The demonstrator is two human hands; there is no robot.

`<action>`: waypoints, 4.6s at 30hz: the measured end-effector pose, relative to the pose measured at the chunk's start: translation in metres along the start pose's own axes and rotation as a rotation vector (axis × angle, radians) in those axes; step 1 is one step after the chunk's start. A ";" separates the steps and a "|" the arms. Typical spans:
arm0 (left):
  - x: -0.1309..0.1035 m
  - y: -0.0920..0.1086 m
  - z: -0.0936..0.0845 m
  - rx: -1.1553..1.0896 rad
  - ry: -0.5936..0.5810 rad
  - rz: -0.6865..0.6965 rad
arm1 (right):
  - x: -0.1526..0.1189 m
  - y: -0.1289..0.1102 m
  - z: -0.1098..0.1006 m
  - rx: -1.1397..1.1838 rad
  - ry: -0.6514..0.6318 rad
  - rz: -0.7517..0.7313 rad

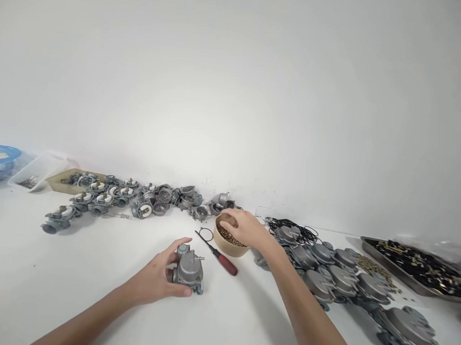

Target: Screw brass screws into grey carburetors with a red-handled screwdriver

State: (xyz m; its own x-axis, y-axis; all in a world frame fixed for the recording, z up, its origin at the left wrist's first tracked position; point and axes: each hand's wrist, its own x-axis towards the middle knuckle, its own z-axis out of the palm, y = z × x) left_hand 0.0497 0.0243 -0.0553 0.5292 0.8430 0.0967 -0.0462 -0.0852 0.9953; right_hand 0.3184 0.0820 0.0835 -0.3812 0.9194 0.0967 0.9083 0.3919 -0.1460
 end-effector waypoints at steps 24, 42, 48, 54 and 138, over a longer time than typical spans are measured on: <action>-0.018 0.014 -0.012 0.351 0.037 0.159 | 0.020 0.071 0.052 0.063 -0.164 0.138; -0.018 0.031 -0.003 0.403 0.392 0.416 | -0.026 -0.050 -0.004 0.384 0.120 -0.449; -0.021 0.027 0.002 0.220 0.369 0.410 | -0.042 -0.088 0.017 0.291 0.136 -0.679; -0.021 0.025 0.007 0.149 0.518 0.351 | -0.038 -0.088 0.020 0.324 0.087 -0.605; -0.018 0.015 0.022 0.720 0.204 0.241 | -0.080 -0.026 0.089 0.655 0.397 -0.134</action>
State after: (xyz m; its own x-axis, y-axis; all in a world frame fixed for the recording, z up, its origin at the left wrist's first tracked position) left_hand 0.0583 -0.0034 -0.0424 0.4055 0.8323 0.3780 0.4571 -0.5428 0.7046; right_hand 0.3098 0.0010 -0.0079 -0.2783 0.8308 0.4820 0.5245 0.5518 -0.6484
